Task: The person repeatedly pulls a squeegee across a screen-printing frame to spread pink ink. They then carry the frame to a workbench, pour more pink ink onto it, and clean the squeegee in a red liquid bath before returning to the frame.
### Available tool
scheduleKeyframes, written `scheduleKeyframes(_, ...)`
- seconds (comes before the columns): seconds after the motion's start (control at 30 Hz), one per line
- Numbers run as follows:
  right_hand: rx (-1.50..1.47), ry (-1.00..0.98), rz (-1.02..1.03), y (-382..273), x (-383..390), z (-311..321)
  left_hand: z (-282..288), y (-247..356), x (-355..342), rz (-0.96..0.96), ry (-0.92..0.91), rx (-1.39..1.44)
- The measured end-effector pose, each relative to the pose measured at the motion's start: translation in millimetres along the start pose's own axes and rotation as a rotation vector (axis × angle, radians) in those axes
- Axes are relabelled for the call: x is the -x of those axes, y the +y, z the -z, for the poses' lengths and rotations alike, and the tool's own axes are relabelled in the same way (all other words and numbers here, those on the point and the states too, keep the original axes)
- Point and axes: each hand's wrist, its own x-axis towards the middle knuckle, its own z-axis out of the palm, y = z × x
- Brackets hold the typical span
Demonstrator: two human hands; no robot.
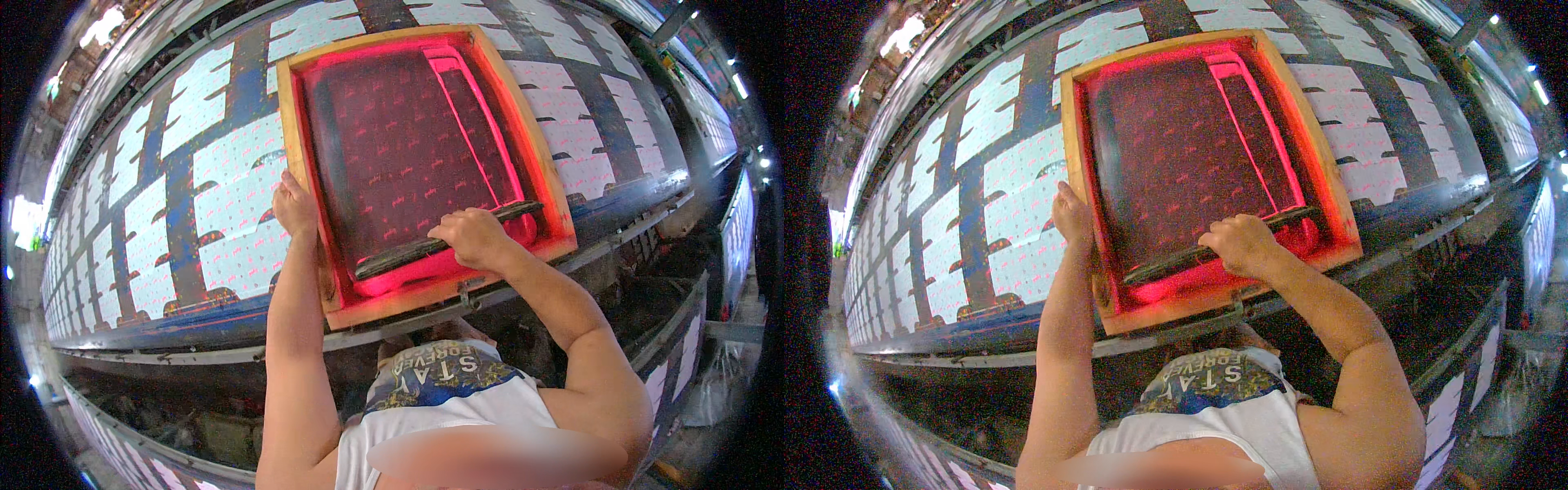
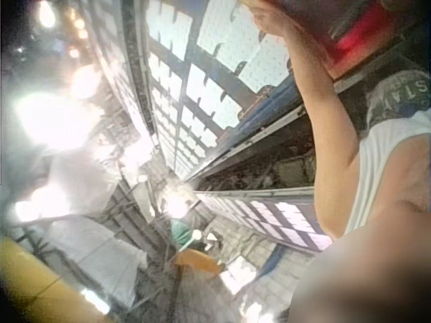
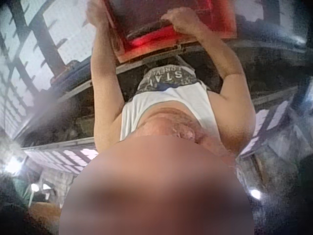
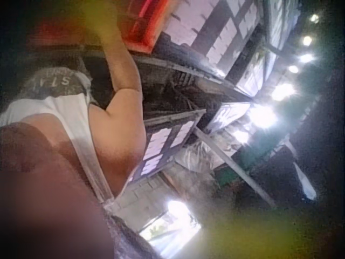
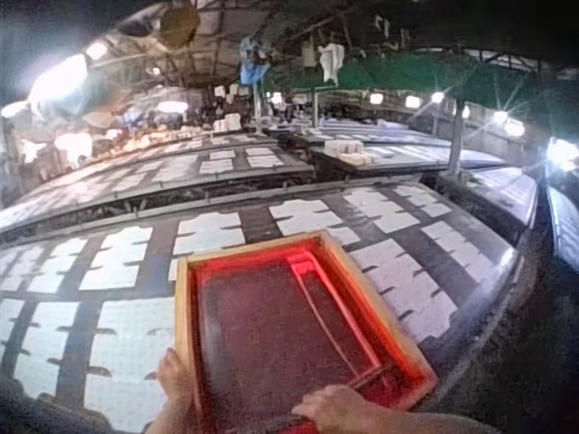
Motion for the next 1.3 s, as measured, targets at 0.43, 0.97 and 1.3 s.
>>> scheduleKeyframes(0.43,0.132,0.674,0.061,192,-173,57,-3,1,0,-0.02,-0.003,-0.12)
scheduleKeyframes(0.97,0.329,0.634,0.012,328,-363,29,-3,4,7,-0.038,-0.008,-0.095)
scheduleKeyframes(1.3,0.176,0.25,-0.196,330,-345,86,-9,3,7,-0.047,0.041,-0.074)
